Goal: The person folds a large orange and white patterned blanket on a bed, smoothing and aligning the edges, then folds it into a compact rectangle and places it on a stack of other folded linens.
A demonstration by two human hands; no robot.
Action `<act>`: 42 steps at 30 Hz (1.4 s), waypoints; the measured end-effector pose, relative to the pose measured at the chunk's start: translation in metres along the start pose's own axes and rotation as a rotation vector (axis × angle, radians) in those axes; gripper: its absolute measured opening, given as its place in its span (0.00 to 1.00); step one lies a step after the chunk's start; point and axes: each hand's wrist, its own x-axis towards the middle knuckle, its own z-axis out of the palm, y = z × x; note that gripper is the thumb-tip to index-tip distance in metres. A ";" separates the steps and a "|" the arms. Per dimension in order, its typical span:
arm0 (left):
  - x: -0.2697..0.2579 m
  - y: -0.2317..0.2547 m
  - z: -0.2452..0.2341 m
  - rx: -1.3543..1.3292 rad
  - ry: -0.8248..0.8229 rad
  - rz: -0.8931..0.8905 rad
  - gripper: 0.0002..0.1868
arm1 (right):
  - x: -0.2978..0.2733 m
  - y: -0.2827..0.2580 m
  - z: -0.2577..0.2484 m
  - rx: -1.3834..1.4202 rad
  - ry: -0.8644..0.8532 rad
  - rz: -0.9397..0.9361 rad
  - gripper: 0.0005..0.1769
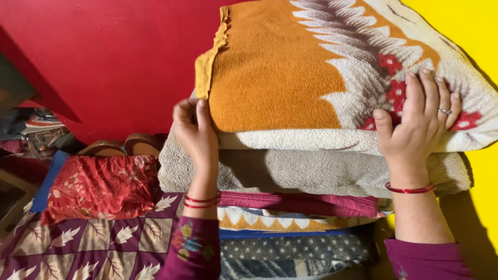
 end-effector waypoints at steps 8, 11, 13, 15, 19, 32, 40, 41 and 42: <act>-0.021 0.083 0.068 0.661 -0.161 0.687 0.31 | -0.005 -0.009 -0.003 0.014 -0.033 0.016 0.44; -0.029 0.092 0.109 0.754 -0.382 0.803 0.37 | 0.011 -0.014 -0.014 0.126 -0.078 0.079 0.45; -0.031 0.080 0.117 0.803 -0.488 0.707 0.38 | 0.026 -0.008 -0.025 0.256 -0.110 0.158 0.47; -0.037 0.064 0.115 0.815 -0.523 0.659 0.38 | 0.039 0.008 -0.037 0.224 0.058 0.093 0.47; -0.046 0.047 0.111 0.791 -0.490 0.643 0.38 | 0.042 0.041 -0.040 -0.106 0.077 0.103 0.36; -0.048 0.048 0.110 0.792 -0.462 0.691 0.37 | -0.010 0.072 -0.009 0.020 0.048 0.293 0.19; -0.044 0.050 0.114 0.820 -0.467 0.685 0.37 | 0.021 -0.032 -0.015 0.031 -0.024 -0.015 0.30; -0.043 0.048 0.111 0.835 -0.473 0.686 0.37 | 0.023 -0.045 -0.007 -0.116 -0.081 -0.102 0.32; -0.039 0.047 0.107 0.875 -0.483 0.721 0.39 | 0.022 -0.054 -0.002 -0.050 -0.054 -0.068 0.34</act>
